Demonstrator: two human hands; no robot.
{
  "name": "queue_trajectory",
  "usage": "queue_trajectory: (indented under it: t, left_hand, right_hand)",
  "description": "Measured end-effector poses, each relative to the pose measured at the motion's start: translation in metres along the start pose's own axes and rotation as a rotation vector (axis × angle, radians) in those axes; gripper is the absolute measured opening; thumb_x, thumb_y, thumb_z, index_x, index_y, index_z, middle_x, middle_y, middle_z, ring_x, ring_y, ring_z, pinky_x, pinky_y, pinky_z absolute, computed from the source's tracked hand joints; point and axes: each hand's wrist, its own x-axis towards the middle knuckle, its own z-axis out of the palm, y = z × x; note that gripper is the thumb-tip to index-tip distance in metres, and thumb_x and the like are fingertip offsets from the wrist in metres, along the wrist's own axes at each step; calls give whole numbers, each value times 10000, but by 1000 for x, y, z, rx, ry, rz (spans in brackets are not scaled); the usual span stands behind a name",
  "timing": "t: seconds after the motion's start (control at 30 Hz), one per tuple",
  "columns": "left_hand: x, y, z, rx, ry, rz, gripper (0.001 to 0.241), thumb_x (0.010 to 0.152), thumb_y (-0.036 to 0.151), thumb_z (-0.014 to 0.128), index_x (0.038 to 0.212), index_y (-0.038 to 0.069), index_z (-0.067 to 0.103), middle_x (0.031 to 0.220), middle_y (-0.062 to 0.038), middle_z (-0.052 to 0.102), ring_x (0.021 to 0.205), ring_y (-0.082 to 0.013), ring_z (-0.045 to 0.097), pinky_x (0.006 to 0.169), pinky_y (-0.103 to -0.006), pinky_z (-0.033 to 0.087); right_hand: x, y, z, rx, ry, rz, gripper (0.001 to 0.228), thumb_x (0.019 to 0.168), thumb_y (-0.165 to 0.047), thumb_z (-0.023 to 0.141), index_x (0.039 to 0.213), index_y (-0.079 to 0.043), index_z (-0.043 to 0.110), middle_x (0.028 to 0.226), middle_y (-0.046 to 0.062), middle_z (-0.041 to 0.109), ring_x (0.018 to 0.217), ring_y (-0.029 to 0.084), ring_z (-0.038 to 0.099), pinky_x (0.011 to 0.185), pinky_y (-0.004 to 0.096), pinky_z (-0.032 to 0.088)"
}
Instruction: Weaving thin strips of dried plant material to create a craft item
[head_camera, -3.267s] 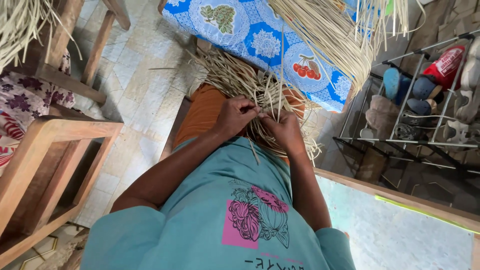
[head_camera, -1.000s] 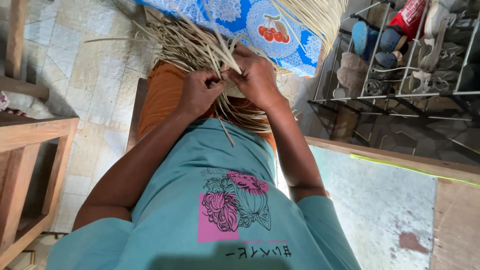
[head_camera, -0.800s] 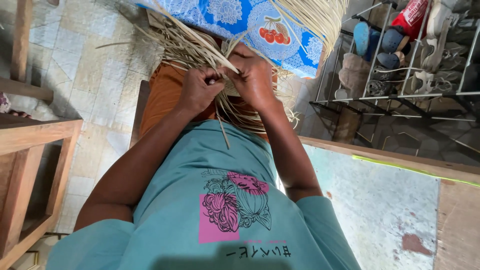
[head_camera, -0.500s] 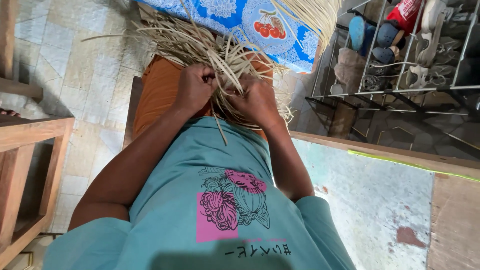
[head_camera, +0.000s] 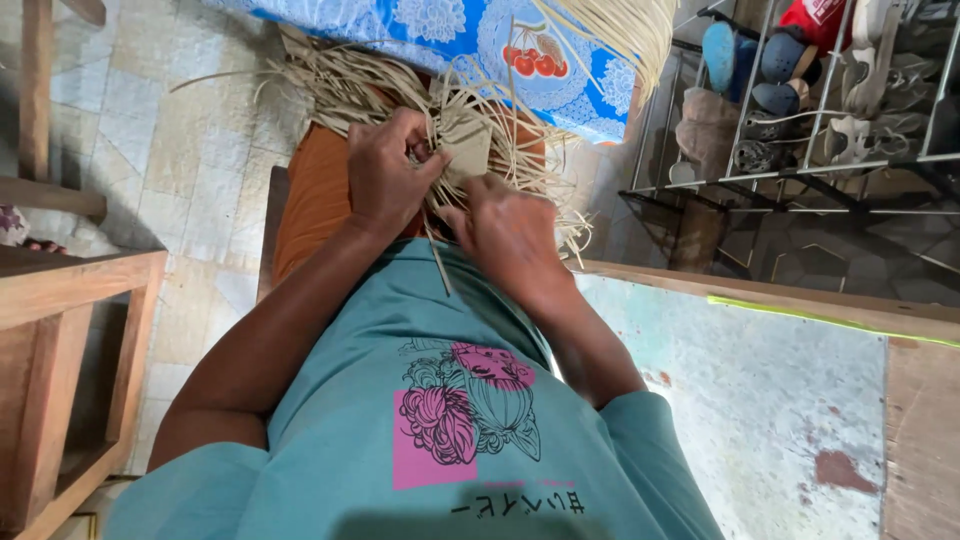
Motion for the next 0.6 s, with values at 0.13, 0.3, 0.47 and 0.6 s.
queue_trajectory:
  t: [0.13, 0.3, 0.47, 0.6]
  left_hand:
    - [11, -3, 0, -88, -71, -4, 188, 763, 56, 716, 874, 147, 594, 630, 6, 592, 642, -217, 591, 712, -338, 370]
    - [55, -6, -13, -131, -253, -217, 175, 787, -31, 579, 792, 121, 666, 758, -31, 697, 399, 0, 464, 355, -105, 404]
    - [119, -70, -29, -788, 21, -977, 164, 809, 1, 465, 693, 117, 468, 727, 32, 508, 474, -29, 372, 381, -156, 293]
    - [120, -91, -49, -1049, 339, -1048, 138, 924, 110, 517, 798, 65, 553, 570, 8, 471, 396, -40, 310, 386, -171, 308]
  right_hand:
    - [15, 39, 86, -370, -80, 45, 213, 727, -312, 586, 681, -105, 591, 530, 41, 559, 490, 289, 608, 392, 405, 431]
    - [14, 24, 79, -382, -427, 64, 253, 897, -119, 414, 697, -120, 569, 494, -43, 485, 409, 113, 447, 410, 290, 393]
    - [13, 22, 76, -338, -423, 67, 234, 863, -103, 368, 731, -118, 561, 548, -25, 532, 452, 153, 502, 421, 322, 407]
    - [13, 23, 77, -296, -460, 89, 272, 909, -126, 338, 704, -136, 517, 521, -52, 414, 432, 113, 365, 411, 289, 328]
